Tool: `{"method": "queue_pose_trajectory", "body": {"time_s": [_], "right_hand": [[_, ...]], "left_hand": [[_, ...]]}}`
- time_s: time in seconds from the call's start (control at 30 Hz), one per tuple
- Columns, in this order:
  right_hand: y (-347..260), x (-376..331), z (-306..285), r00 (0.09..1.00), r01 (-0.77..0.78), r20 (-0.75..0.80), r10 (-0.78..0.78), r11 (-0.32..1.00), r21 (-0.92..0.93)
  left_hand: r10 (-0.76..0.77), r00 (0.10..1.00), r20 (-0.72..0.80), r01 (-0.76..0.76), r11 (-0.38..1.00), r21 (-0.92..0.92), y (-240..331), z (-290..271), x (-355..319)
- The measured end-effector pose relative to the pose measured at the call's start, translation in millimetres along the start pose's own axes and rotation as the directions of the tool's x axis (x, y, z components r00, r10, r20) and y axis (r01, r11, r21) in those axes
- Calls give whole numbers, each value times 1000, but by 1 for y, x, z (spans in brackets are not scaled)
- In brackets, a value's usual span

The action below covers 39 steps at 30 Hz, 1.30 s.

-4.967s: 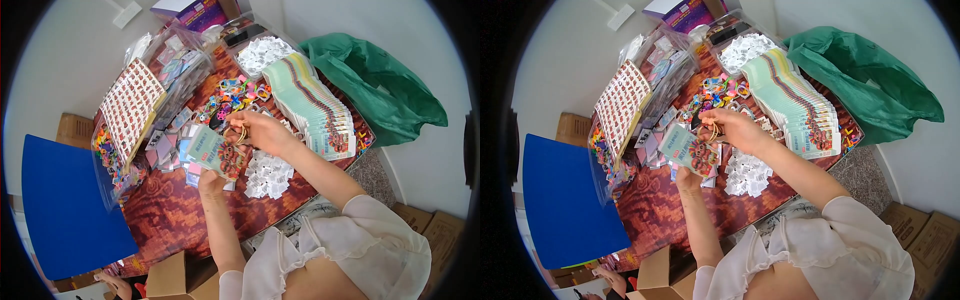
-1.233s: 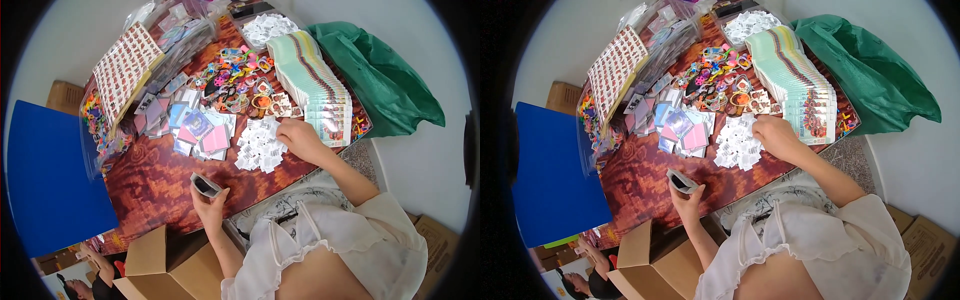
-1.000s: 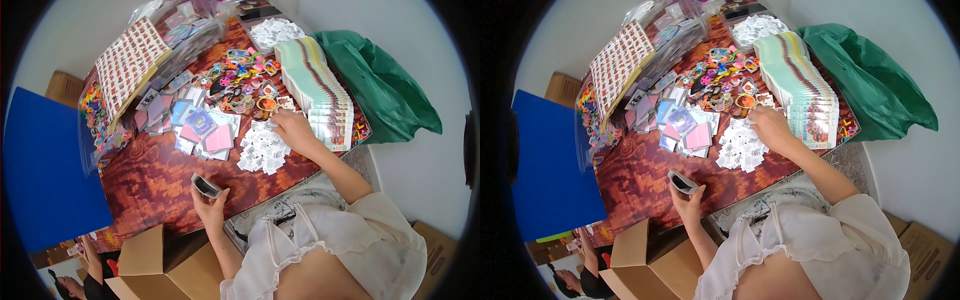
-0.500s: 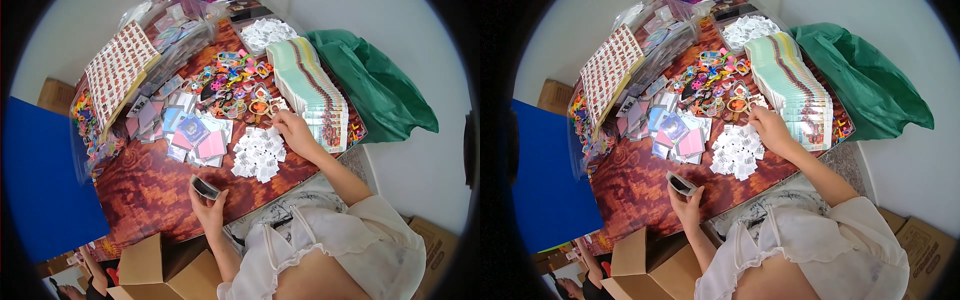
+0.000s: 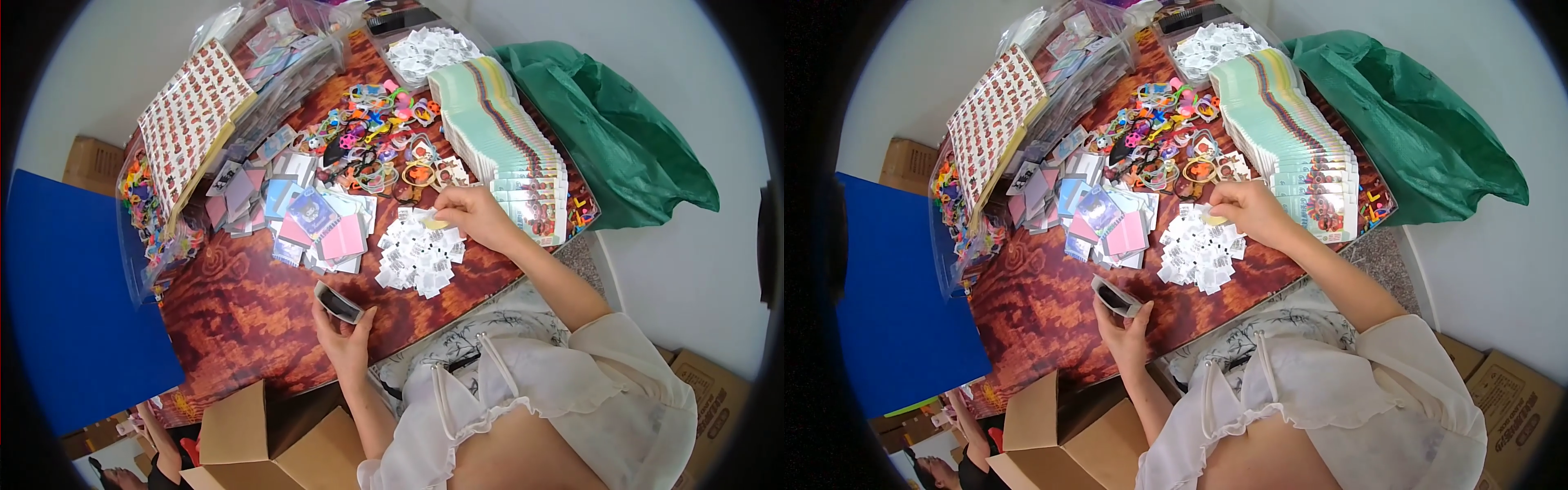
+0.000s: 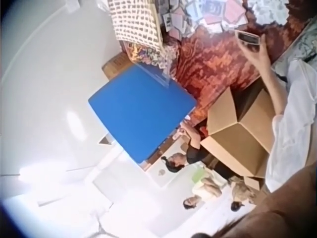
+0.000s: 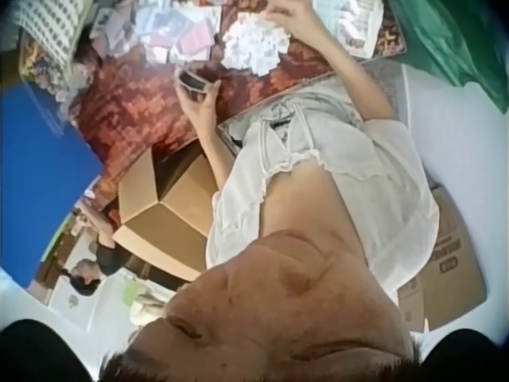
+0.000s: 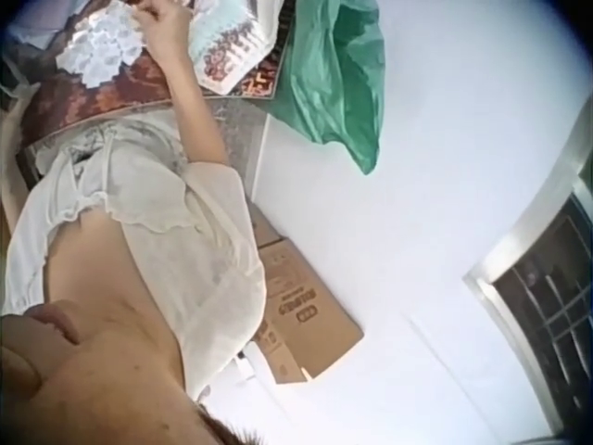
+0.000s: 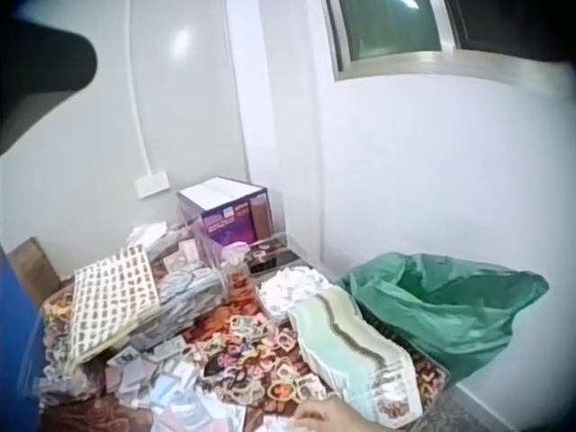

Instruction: Packaging small toy cards or stickers into individual boxes and then into a larger carton.

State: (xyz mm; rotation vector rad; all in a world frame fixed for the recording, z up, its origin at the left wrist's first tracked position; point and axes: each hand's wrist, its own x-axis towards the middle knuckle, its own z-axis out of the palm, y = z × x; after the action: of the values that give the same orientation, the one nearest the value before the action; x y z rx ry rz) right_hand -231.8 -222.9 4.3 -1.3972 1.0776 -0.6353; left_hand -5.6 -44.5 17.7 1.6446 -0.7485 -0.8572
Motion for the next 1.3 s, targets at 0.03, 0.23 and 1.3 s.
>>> {"method": "queue_pose_trajectory", "body": {"time_s": [0.03,0.23,1.3], "right_hand": [[2,2,1,1000,-1,-1,1,1000,-1],[4,10,1,968,248,29,-248,941,-231],[0,-39,-15,979,164,17,-204,735,-658]], "left_hand": [[-9,1000,-12,9,1000,4,-1,-1,0],[-41,999,32,41,999,-9,1,1,-5],[-24,1000,15,24,999,-44,-5,-5,-7]]}}
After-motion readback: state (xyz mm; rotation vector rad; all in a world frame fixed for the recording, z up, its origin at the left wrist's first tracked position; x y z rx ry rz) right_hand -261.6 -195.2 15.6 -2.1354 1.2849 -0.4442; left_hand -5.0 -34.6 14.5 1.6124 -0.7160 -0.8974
